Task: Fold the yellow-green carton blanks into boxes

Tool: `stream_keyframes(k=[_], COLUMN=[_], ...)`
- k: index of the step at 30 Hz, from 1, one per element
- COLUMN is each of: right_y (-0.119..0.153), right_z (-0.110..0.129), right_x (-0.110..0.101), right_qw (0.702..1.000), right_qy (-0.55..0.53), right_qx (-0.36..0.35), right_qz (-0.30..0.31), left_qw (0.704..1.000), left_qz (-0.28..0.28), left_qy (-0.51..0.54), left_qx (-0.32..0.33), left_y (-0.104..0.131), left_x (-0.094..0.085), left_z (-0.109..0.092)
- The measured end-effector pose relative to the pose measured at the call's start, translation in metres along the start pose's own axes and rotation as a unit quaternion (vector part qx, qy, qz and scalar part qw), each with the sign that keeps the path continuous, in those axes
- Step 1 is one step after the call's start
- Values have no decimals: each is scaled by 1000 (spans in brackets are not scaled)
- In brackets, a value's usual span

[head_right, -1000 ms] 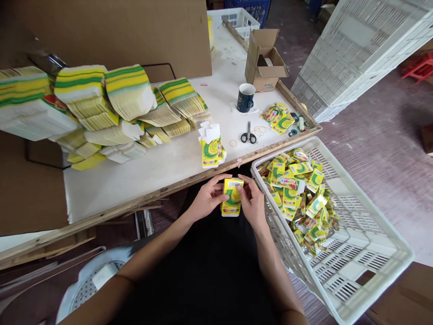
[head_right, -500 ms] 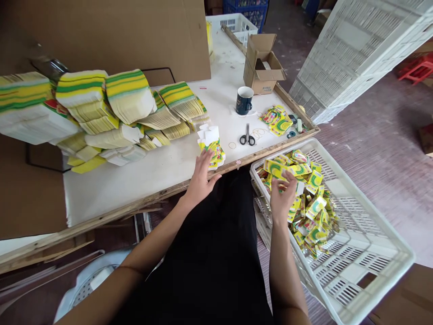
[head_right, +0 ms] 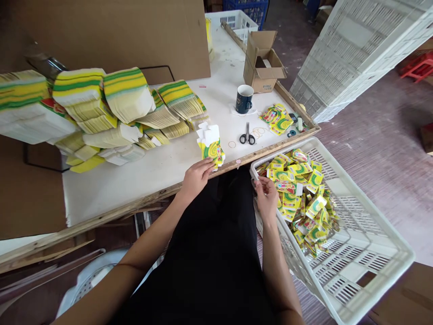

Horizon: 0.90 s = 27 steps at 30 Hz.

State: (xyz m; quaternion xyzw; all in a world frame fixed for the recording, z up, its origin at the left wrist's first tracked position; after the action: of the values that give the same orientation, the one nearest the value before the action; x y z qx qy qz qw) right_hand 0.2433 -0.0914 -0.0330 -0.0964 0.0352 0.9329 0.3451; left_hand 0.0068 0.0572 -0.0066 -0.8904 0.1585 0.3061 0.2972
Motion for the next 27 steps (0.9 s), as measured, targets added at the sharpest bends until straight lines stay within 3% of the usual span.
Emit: stream_keyframes(k=[4, 6, 8, 12, 15, 18, 20, 22, 24, 27], right_y=[15, 20, 22, 21, 24, 32, 38, 43, 45, 47], right_z=[16, 25, 32, 38, 37, 35, 35, 37, 39, 42], right_x=[31, 42, 46, 47, 45, 47, 54, 61, 66, 69], right_qw=[993, 983, 978, 977, 972, 965, 959, 952, 944, 931], right_qy=[-79, -135, -164, -164, -187, -220, -227, -238, -258, -287], right_qx=[3, -1, 6, 35, 49, 56, 64, 74, 82, 94], right_qz=[88, 124, 129, 135, 132, 134, 156, 179, 191, 205], left_qw=[984, 974, 959, 949, 954, 940, 885, 812, 758, 728], left_qz=[-139, -120, -64, 9, -31, -65, -11, 83, 156, 191], left_qy=[12, 41, 69, 104, 180, 328, 462, 564, 617, 649], left_qx=[106, 189, 268, 296, 237, 64, -58, -128, -142, -112], left_y=[15, 27, 39, 55, 56, 48, 44, 43, 45, 45], left_x=[-23, -22, -13, 4, 1, -3, 5, 16, 19, 14], left_z=[-37, -63, -86, -103, -98, -79, -68, -67, -70, -76])
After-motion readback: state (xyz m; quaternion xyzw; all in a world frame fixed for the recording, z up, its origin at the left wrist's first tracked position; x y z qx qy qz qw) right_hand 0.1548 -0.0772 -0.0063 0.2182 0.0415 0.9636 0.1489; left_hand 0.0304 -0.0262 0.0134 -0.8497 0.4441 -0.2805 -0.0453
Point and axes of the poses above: each hand's wrist, its own y-axis away from the middle knuckle, its own x-axis out of the palm, z = x × y, the point moved 5 cm from there along -y, towards the middle knuckle, and after that the axes turned 3 degrees about z, right-handed, at the moved point
